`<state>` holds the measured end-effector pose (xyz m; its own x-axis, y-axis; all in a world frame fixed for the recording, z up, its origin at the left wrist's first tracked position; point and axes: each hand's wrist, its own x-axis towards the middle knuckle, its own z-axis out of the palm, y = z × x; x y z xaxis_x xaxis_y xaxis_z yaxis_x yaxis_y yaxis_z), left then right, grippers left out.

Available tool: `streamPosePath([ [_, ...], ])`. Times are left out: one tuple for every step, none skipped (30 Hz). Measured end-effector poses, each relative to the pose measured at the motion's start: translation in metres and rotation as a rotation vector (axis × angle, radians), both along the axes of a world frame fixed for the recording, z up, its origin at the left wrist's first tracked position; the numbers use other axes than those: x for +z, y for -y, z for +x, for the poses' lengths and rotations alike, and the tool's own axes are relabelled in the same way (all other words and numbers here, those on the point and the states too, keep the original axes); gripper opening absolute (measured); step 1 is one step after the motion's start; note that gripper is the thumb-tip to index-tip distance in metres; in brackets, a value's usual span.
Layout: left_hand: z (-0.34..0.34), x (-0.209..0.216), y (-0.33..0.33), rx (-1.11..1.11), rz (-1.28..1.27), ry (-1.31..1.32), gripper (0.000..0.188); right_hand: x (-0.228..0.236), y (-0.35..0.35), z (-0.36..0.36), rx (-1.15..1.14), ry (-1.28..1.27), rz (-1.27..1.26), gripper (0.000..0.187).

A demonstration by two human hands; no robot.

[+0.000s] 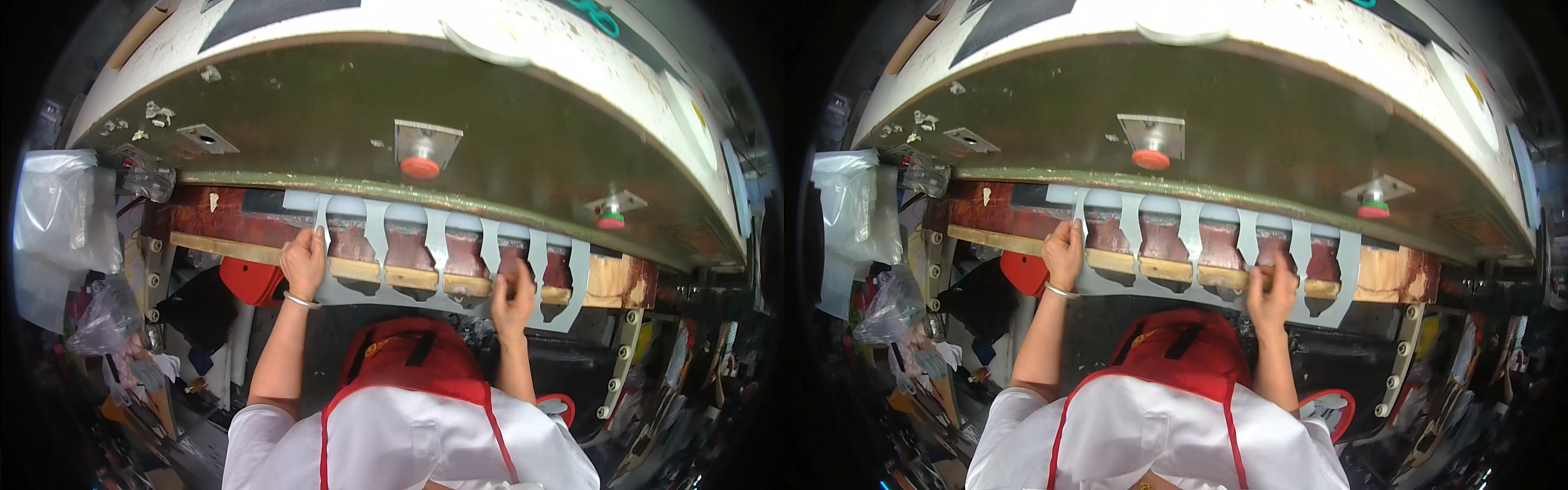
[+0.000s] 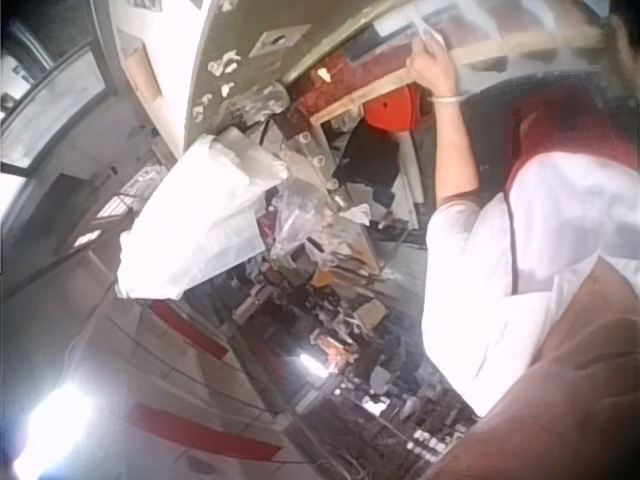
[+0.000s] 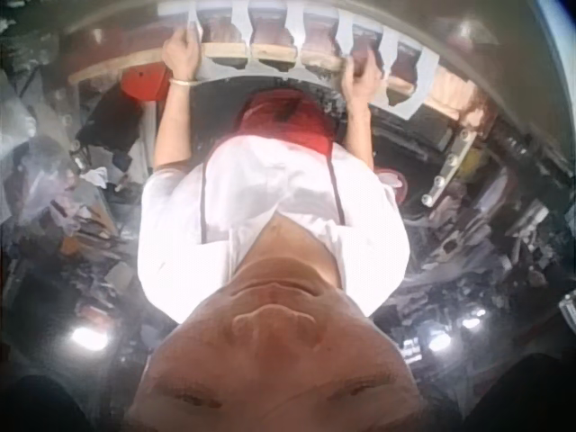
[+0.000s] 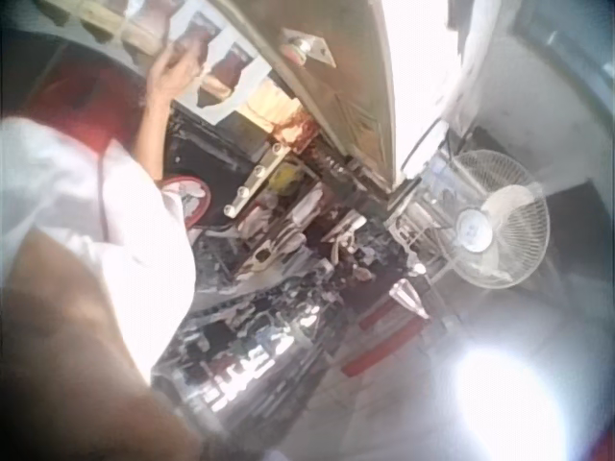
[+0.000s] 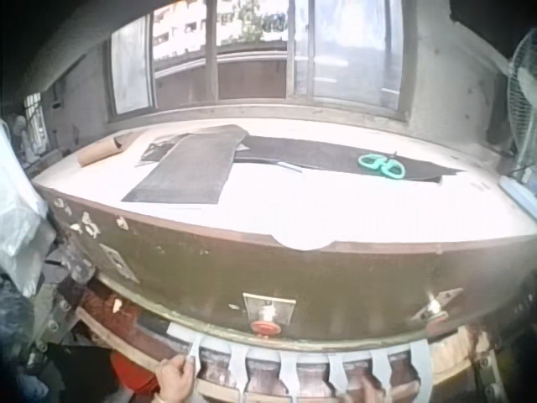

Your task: The person places a sheet of light gray foam on a cutting machine, presses a button to activate the press, and removes the cut foam pieces. They repeat this process multiple times, stacking the cut pieces and placing them in a red bin. The person also handles a stack of cut pieces and places them on a nearby table.

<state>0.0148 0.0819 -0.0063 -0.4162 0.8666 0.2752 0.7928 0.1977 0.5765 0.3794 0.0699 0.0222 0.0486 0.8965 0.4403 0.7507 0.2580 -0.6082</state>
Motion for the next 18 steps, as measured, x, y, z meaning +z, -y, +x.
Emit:
streamPosePath([
  [-0.002, -0.002, 0.001, -0.009, -0.001, 0.027, 0.028, -0.008, 0.005, 0.001, 0.017, 0.182, -0.003, 0.038],
  [-0.003, -0.004, 0.001, -0.017, -0.016, 0.06, 0.028, -0.014, 0.01, 0.003, -0.024, 0.165, -0.041, 0.032],
  [-0.003, -0.007, 0.003, -0.016, -0.045, 0.119, 0.028, -0.018, 0.016, 0.006, -0.025, 0.155, -0.082, 0.027],
  [-0.004, -0.008, 0.006, -0.054, 0.009, 0.124, 0.028, -0.02, 0.02, 0.008, -0.031, -0.008, -0.174, 0.014],
  [-0.003, -0.009, 0.011, -0.045, -0.02, 0.11, 0.028, -0.018, 0.025, 0.013, -0.004, 0.02, -0.182, 0.012],
  [-0.002, -0.01, 0.018, -0.055, -0.008, 0.095, 0.028, -0.017, 0.032, 0.013, 0.023, 0.046, -0.185, 0.01],
  [-0.002, -0.01, 0.024, -0.082, 0.03, 0.077, 0.028, -0.012, 0.037, 0.015, 0.052, 0.07, -0.177, 0.009],
  [0.0, -0.009, 0.036, -0.065, -0.018, 0.063, 0.026, -0.007, 0.042, 0.013, 0.068, 0.035, -0.151, 0.007],
  [0.002, -0.008, 0.049, -0.062, 0.005, -0.01, 0.025, -0.001, 0.047, 0.011, 0.068, 0.094, -0.101, 0.006],
  [0.002, -0.007, 0.063, -0.056, -0.037, 0.007, 0.024, 0.004, 0.045, 0.006, -0.051, 0.003, -0.051, 0.005],
  [0.002, -0.005, 0.075, -0.055, -0.097, 0.031, 0.026, 0.009, 0.046, -0.003, -0.084, -0.085, 0.062, 0.005],
  [0.001, -0.005, 0.086, -0.065, -0.085, 0.059, 0.026, 0.013, 0.037, -0.01, -0.194, -0.094, 0.059, 0.008],
  [0.002, -0.004, 0.099, -0.057, -0.113, 0.092, 0.026, 0.018, 0.03, -0.019, -0.183, -0.187, 0.003, 0.02],
  [0.002, -0.003, 0.11, -0.044, -0.152, 0.057, 0.026, 0.018, 0.016, -0.033, -0.077, -0.2, -0.018, 0.037],
  [0.004, -0.003, 0.121, -0.026, -0.194, 0.027, 0.026, 0.017, 0.008, -0.051, 0.033, -0.113, -0.077, 0.055],
  [0.005, -0.002, 0.131, -0.032, -0.187, -0.018, 0.027, 0.013, 0.002, -0.075, 0.169, -0.033, -0.102, 0.072],
  [0.008, -0.001, 0.143, -0.019, -0.245, -0.034, 0.027, 0.01, 0.003, -0.1, 0.266, -0.038, -0.135, 0.082],
  [0.01, 0.002, 0.155, -0.028, -0.253, -0.07, 0.027, 0.006, 0.009, -0.121, 0.283, 0.036, -0.172, 0.085],
])
